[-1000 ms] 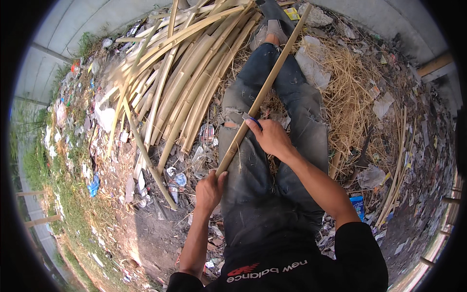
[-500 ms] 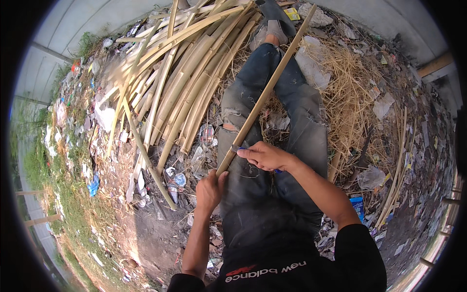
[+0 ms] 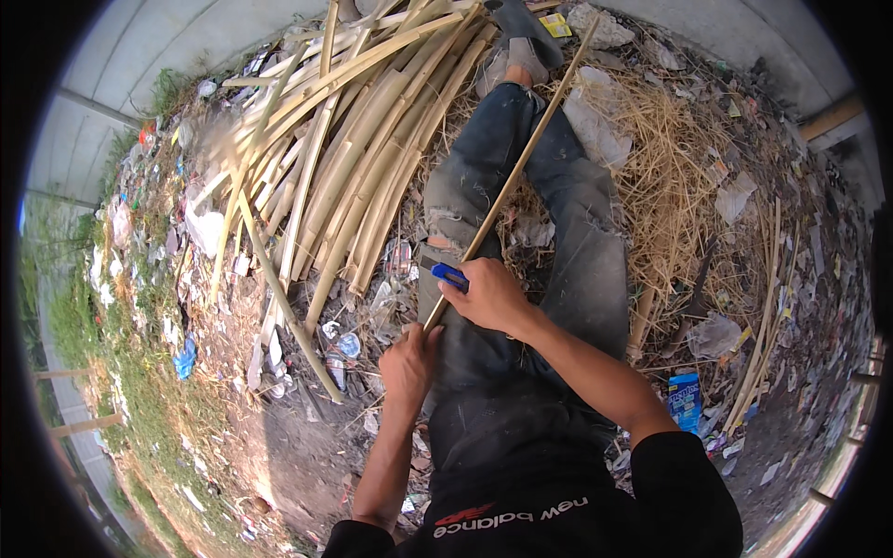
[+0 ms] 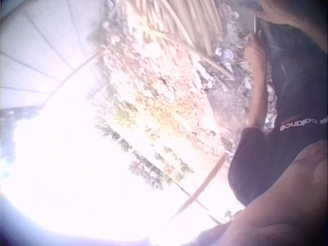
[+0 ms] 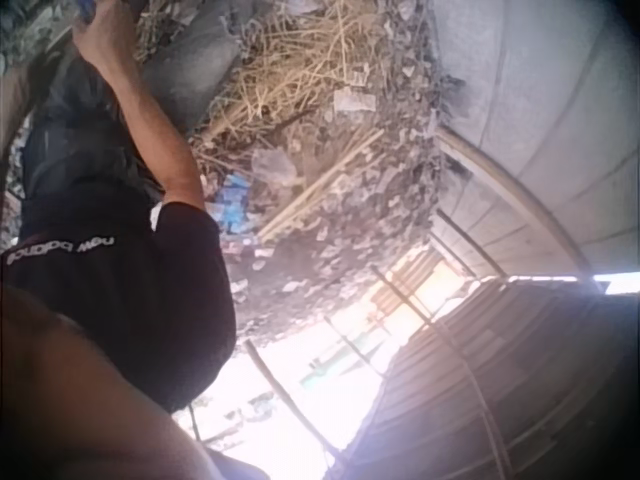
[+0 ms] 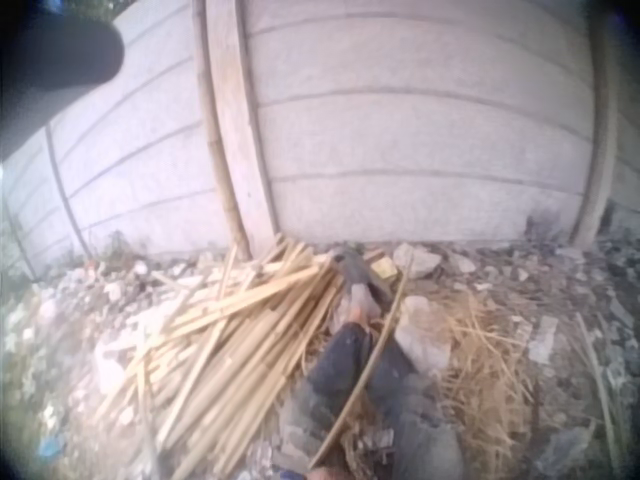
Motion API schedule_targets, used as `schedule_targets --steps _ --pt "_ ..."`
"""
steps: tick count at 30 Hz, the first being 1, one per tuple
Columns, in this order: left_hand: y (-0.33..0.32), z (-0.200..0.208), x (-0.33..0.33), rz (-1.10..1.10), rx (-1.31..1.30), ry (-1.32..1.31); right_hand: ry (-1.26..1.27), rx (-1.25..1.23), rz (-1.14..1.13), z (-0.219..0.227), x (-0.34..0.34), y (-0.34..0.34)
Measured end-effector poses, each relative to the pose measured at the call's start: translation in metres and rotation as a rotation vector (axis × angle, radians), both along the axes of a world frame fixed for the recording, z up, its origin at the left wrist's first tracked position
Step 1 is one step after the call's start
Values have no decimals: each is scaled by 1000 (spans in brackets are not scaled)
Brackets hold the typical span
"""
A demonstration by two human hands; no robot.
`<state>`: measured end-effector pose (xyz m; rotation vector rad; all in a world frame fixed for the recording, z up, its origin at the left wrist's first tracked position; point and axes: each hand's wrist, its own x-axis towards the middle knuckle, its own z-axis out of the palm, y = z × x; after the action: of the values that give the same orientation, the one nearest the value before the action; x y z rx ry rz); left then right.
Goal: The person sits on the ground and uses a blue utility knife to shave a long bamboo strip. They hold the strip with their left hand and scrape the surface with the knife in their right hand, creating thin shavings that fall onto their lap and the surrounding debris.
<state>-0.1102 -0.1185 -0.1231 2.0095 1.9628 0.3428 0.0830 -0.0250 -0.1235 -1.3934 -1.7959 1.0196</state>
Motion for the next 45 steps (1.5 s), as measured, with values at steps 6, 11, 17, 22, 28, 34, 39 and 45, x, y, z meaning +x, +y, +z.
schedule_targets --steps 6,11,17,22,28,34,39,45 --pt "6 0 -10 10 -96 -119 393 -280 134 19 15 -4" --pt "5 3 -7 8 -119 -243 234 -112 -412 9 36 5" --pt "3 3 26 -5 23 -234 175 -194 -165 4 22 -6" --pt "6 17 57 -58 66 -298 471 -56 -130 4 27 -4" --pt "24 71 61 -206 -85 -483 409 -16 13 42 55 2" --pt "49 123 12 -243 758 -231 116 120 122 62 84 4" --pt "54 136 7 -430 962 125 -9 248 282 69 94 7" --pt "54 110 -6 -549 221 200 -260 119 519 69 108 5"
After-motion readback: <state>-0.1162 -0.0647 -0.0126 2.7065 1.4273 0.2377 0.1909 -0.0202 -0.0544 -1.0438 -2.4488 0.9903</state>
